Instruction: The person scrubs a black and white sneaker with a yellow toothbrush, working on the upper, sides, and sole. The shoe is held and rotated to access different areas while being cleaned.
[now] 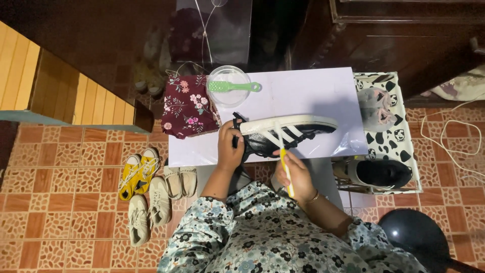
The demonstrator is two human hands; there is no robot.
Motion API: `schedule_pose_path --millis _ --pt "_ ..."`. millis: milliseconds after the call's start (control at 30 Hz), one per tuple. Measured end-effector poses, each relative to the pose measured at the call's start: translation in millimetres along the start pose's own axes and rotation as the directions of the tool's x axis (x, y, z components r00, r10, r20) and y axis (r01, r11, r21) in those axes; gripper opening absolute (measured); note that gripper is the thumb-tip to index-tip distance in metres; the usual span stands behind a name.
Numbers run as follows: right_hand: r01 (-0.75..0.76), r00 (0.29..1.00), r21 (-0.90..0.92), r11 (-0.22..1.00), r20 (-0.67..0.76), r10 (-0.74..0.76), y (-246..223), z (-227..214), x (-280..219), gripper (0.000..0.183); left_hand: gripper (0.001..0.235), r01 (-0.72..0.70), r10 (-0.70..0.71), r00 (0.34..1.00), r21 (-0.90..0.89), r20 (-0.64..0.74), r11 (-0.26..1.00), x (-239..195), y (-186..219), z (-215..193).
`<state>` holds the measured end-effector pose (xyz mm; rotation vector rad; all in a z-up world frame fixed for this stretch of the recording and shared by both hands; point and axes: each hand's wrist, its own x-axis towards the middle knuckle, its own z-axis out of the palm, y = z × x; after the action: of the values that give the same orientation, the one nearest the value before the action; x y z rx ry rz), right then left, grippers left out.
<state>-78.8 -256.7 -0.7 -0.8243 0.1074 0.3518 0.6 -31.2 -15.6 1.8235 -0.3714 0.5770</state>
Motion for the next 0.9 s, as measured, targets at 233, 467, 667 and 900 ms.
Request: schedule_pose_path --millis 233,467,667,900 --pt "0.052 0.999 -0.044 0.998 0.003 -0.052 -1 5 -2 0.035 0.008 0.001 -0.001 1.000 -0.003 -0.005 1.000 -1 -3 -2" --pt "-0.251 0.963 0.016 0.968 0.106 0.248 30 14 -7 0.034 0.011 0.014 -0.014 1.000 -0.003 -0.018 1.000 6 11 -1" --pt "-0.213 0.972 -0.081 0.974 0.080 0.219 10 1 -8 0.027 0.020 0.008 -0.008 1.000 -0.024 -0.011 1.000 8 16 -5" --pt "0.043 0.995 -0.890 0.454 -0.004 -0.103 -69 27 -17 0.046 0.024 0.008 -0.009 1.000 -0.012 -0.022 1.000 5 10 -2"
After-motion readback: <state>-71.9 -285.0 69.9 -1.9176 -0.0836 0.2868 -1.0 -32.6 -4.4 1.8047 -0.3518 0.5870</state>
